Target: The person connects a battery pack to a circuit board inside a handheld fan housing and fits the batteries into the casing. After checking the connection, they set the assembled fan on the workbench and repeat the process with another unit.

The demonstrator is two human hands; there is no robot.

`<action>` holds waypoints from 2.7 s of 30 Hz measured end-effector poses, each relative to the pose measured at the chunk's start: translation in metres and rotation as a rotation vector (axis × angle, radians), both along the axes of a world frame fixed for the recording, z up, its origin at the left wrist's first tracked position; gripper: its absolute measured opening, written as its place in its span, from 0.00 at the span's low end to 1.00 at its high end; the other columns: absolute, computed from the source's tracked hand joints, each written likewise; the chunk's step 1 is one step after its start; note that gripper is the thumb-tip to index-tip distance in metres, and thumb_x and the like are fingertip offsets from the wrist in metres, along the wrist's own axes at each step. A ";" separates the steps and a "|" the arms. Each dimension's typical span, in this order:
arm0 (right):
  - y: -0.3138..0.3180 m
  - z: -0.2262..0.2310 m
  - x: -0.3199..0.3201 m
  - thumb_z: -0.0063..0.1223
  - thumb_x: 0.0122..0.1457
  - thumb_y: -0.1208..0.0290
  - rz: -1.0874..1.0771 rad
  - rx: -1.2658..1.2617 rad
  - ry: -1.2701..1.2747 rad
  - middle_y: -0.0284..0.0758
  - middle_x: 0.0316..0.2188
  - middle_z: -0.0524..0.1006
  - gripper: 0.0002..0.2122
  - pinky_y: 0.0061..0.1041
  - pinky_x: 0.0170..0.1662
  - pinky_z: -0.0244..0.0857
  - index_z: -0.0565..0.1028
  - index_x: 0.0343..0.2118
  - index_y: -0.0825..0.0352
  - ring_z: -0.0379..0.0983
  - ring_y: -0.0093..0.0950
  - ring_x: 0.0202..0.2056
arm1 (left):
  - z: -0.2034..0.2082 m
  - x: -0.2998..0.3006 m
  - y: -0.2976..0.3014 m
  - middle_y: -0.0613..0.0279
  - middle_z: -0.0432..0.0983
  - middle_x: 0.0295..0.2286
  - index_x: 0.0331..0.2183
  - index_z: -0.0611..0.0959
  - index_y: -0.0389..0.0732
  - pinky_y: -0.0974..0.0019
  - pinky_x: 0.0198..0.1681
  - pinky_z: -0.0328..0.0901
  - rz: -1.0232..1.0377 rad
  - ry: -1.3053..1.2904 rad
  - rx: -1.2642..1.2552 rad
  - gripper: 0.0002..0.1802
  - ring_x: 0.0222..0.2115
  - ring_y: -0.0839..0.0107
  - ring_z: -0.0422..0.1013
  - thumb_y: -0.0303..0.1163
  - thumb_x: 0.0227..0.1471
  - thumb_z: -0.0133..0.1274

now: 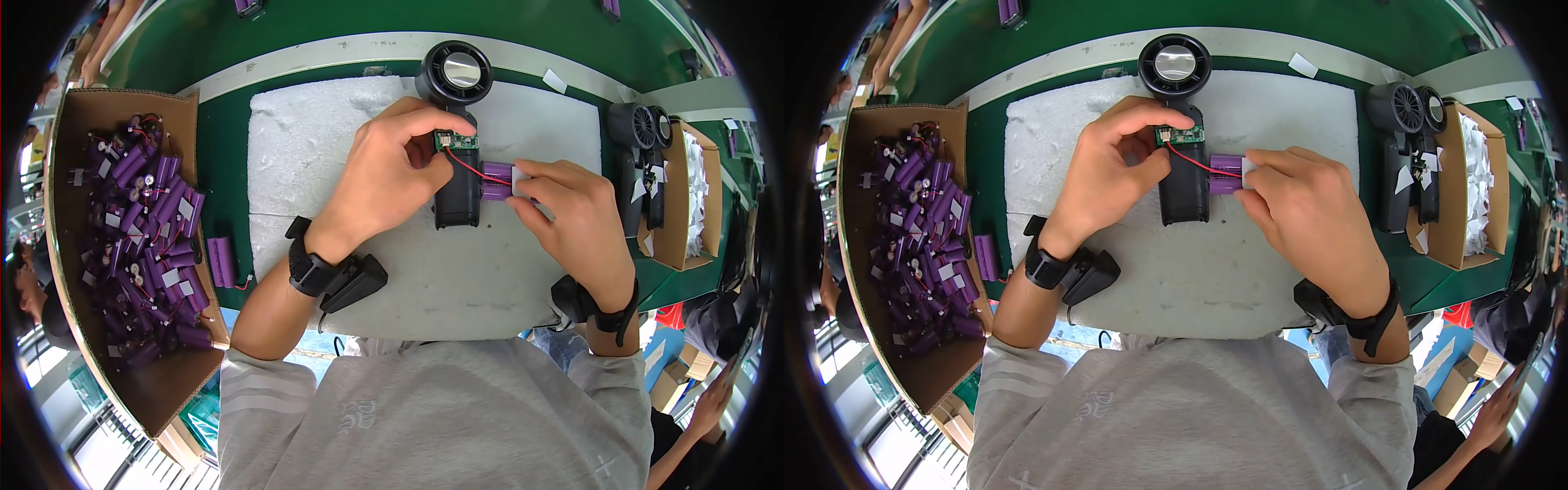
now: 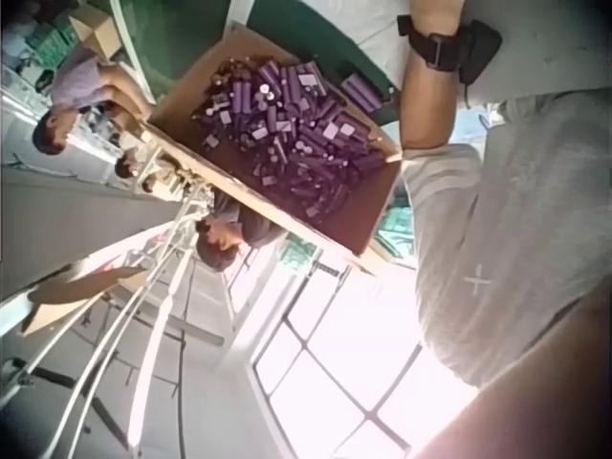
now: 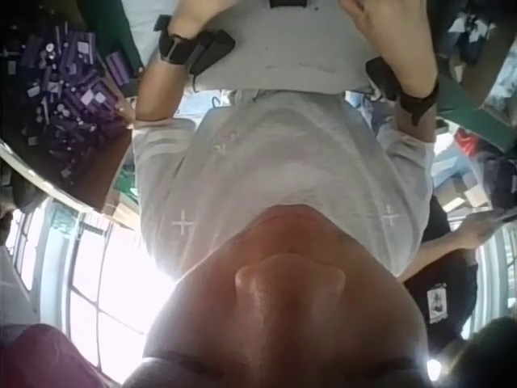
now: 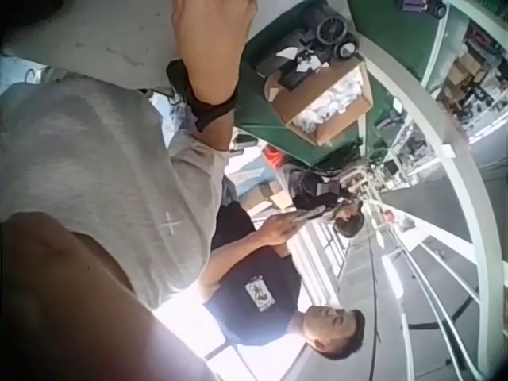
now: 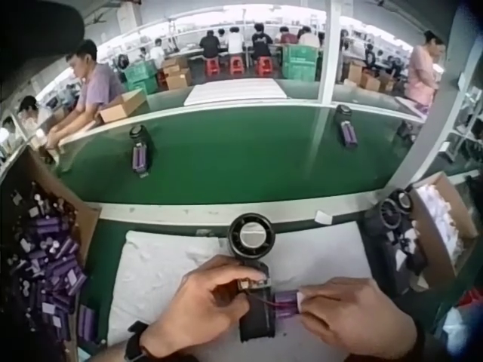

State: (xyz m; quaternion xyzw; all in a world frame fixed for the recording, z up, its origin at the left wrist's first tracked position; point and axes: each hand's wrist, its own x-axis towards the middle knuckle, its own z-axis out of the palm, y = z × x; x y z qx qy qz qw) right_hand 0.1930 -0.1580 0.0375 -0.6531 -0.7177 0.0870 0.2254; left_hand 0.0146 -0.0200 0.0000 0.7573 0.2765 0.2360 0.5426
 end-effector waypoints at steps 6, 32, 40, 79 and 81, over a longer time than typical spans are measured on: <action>0.000 0.001 0.001 0.61 0.45 0.82 0.019 -0.011 0.008 0.42 0.36 0.80 0.05 0.31 0.32 0.71 0.77 0.26 0.72 0.76 0.38 0.29 | -0.003 -0.001 0.000 0.64 0.74 0.32 0.36 0.84 0.43 0.73 0.29 0.65 0.010 -0.030 -0.006 0.18 0.24 0.76 0.68 0.17 0.40 0.52; 0.003 0.001 0.005 0.55 0.49 0.84 -0.061 -0.158 0.175 0.40 0.35 0.76 0.04 0.24 0.29 0.67 0.70 0.26 0.74 0.73 0.32 0.24 | -0.002 -0.002 0.002 0.63 0.76 0.33 0.37 0.84 0.43 0.73 0.31 0.67 -0.008 -0.044 -0.027 0.19 0.25 0.76 0.70 0.17 0.41 0.52; 0.009 -0.001 0.021 0.52 0.54 0.82 -0.059 -0.123 0.249 0.37 0.32 0.74 0.04 0.23 0.29 0.65 0.69 0.28 0.74 0.72 0.25 0.26 | -0.005 -0.003 0.004 0.63 0.76 0.33 0.37 0.85 0.43 0.72 0.31 0.66 -0.006 -0.048 -0.105 0.18 0.25 0.75 0.70 0.17 0.41 0.53; 0.009 0.009 0.009 0.59 0.46 0.81 0.102 -0.708 1.334 0.37 0.41 0.72 0.35 0.23 0.39 0.69 0.60 0.60 0.66 0.74 0.26 0.37 | -0.005 -0.008 0.013 0.60 0.78 0.28 0.37 0.87 0.45 0.69 0.31 0.69 -0.046 -0.012 -0.018 0.17 0.24 0.72 0.73 0.23 0.40 0.61; 0.007 0.009 0.009 0.65 0.40 0.79 0.159 -0.684 1.362 0.38 0.42 0.71 0.41 0.25 0.38 0.70 0.58 0.60 0.67 0.75 0.28 0.38 | -0.005 -0.007 0.013 0.60 0.78 0.27 0.37 0.87 0.45 0.69 0.30 0.68 -0.045 -0.029 0.022 0.16 0.24 0.73 0.72 0.24 0.40 0.62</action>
